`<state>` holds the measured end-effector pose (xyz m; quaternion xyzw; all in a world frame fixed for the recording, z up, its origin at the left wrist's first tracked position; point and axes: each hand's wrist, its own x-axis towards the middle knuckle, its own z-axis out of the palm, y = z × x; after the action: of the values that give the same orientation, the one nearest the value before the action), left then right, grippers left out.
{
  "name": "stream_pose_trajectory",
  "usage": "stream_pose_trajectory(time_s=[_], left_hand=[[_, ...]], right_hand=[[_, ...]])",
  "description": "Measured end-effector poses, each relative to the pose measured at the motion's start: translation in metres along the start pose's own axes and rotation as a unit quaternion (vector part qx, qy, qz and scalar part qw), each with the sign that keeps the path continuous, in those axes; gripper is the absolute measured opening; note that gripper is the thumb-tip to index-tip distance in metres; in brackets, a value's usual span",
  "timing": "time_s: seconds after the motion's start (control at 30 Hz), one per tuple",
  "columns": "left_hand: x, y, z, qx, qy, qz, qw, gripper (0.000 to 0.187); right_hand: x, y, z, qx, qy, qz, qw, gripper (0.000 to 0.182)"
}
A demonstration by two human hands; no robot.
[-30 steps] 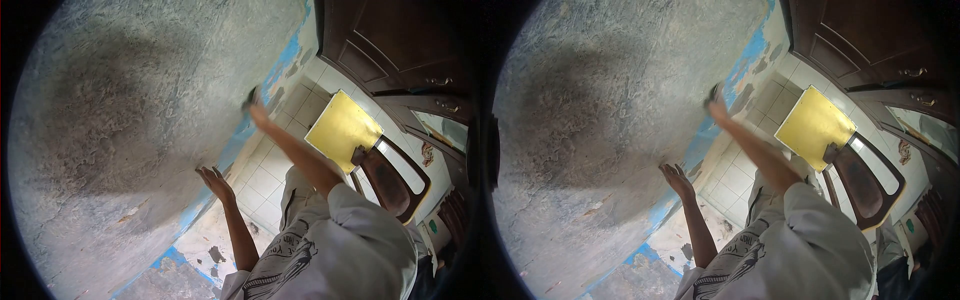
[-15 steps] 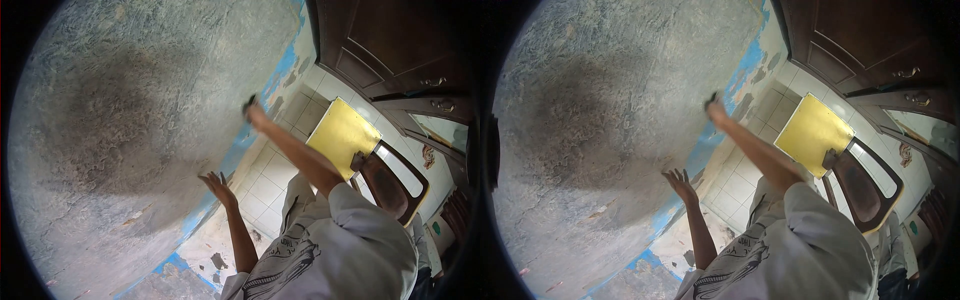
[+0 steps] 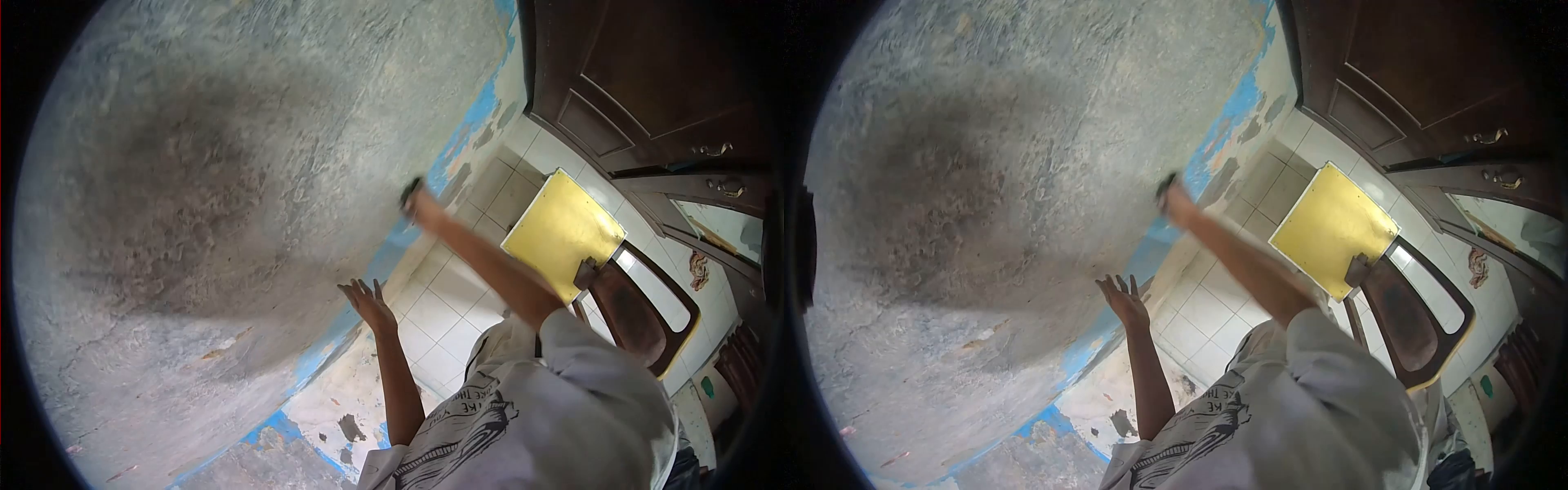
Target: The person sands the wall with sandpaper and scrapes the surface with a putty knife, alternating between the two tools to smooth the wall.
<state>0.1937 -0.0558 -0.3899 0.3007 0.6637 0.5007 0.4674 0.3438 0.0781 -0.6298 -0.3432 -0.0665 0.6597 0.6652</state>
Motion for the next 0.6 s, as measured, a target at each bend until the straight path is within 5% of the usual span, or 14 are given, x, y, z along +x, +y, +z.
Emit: stream_pose_trajectory(time_s=[0.07,0.13,0.23,0.27,0.3,0.4,0.47,0.57,0.6], left_hand=[[-0.005,0.001,-0.009,-0.013,0.011,-0.005,1.000,0.086],[-0.010,0.002,-0.013,-0.019,0.014,-0.004,1.000,0.086],[-0.021,-0.007,-0.011,-0.019,0.002,-0.011,1.000,0.087],[-0.021,-0.010,-0.013,-0.024,0.001,-0.023,0.999,0.088],[-0.020,-0.012,-0.015,-0.030,-0.001,-0.034,0.999,0.088],[-0.015,-0.010,-0.032,-0.034,0.017,-0.011,0.999,0.089],[-0.009,-0.003,-0.047,-0.059,0.038,0.005,0.998,0.086],[-0.009,0.009,-0.074,-0.037,0.042,0.036,0.998,0.086],[-0.011,0.010,-0.083,-0.019,0.036,0.046,0.998,0.086]], right_hand=[[0.005,-0.125,0.000,-0.110,0.058,0.056,0.991,0.020],[0.019,-0.179,-0.002,0.127,0.130,-0.012,0.983,0.017],[0.022,-0.127,-0.002,0.086,0.108,-0.012,0.990,0.036],[0.000,-0.106,0.022,-0.059,0.094,0.009,0.994,0.056],[-0.005,-0.040,0.023,-0.218,0.061,-0.066,0.972,0.067],[-0.076,-0.005,0.096,0.113,0.055,0.104,0.987,0.062],[-0.069,-0.018,0.100,0.190,0.046,0.155,0.968,0.048],[0.048,-0.015,-0.020,0.285,0.016,0.055,0.957,0.012],[0.036,-0.088,0.012,0.216,0.038,0.022,0.975,0.014]])
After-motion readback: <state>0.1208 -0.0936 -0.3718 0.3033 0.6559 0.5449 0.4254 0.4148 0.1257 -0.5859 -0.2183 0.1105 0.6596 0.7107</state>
